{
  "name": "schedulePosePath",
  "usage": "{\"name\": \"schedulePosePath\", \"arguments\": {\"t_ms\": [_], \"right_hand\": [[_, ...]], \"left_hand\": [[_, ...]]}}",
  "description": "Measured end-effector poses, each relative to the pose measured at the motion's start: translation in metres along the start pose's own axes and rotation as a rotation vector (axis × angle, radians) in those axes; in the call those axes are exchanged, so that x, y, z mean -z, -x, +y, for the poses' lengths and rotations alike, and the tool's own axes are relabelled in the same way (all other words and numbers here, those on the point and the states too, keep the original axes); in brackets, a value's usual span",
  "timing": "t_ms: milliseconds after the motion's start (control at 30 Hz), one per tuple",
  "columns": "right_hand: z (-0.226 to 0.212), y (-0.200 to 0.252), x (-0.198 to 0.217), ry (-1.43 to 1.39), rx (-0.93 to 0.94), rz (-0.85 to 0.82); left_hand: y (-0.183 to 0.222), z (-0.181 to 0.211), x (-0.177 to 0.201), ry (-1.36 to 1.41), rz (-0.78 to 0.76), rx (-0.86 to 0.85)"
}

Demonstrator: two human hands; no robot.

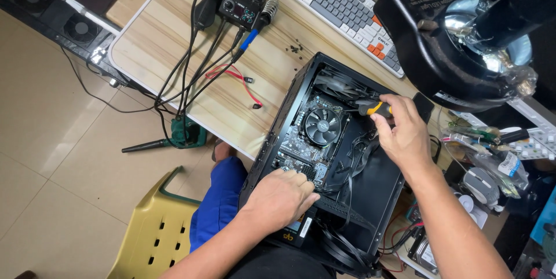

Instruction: Connecting internal cables and headers to a motherboard and securing components within a desktop computer case using a screwdriver.

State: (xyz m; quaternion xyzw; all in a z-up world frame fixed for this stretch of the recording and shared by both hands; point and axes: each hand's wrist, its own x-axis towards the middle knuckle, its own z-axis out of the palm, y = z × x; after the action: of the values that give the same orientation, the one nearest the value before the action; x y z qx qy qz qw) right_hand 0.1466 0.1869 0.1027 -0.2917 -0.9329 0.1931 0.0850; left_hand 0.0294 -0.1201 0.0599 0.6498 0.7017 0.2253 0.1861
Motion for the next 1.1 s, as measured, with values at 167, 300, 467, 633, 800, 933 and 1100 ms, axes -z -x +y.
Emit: {"name": "schedulePosePath", "arguments": {"t_ms": [167,300,467,633,800,933,1100], "right_hand": [[0.0008,-0.0007,0.0004,0.007,0.013,-0.009],[-0.0005,-0.0006,0.0031,-0.005,-0.001,-0.019],[0.0006,0.0009,0.0038,-0.01,-0.003,-0.005],[0.0015,0.0015,0.004,-0.002,-0.007,-0.005],[0.0079,-0.0016,0.0026,0.019,0.051,-0.011],[0.0066,-0.0027,0.005,0.022,0.026,-0.037],[0.0064,-0.0007,0.0067,0.02,-0.014,-0.05]], "left_hand": [[0.0003,-0.0006,-0.0024,-0.026,0.016,-0.012],[0.0008,-0.0012,-0.004,-0.028,0.018,-0.016],[0.0001,-0.0009,-0.0041,-0.029,0.03,-0.017],[0.0003,-0.0008,-0.0035,-0.026,0.017,-0.018],[-0.0001,-0.0017,-0.0054,-0.026,-0.01,-0.014],[-0.0006,-0.0013,-0.0035,-0.026,-0.006,-0.015],[-0.0007,-0.0007,-0.0028,-0.023,0.0,-0.008]]}}
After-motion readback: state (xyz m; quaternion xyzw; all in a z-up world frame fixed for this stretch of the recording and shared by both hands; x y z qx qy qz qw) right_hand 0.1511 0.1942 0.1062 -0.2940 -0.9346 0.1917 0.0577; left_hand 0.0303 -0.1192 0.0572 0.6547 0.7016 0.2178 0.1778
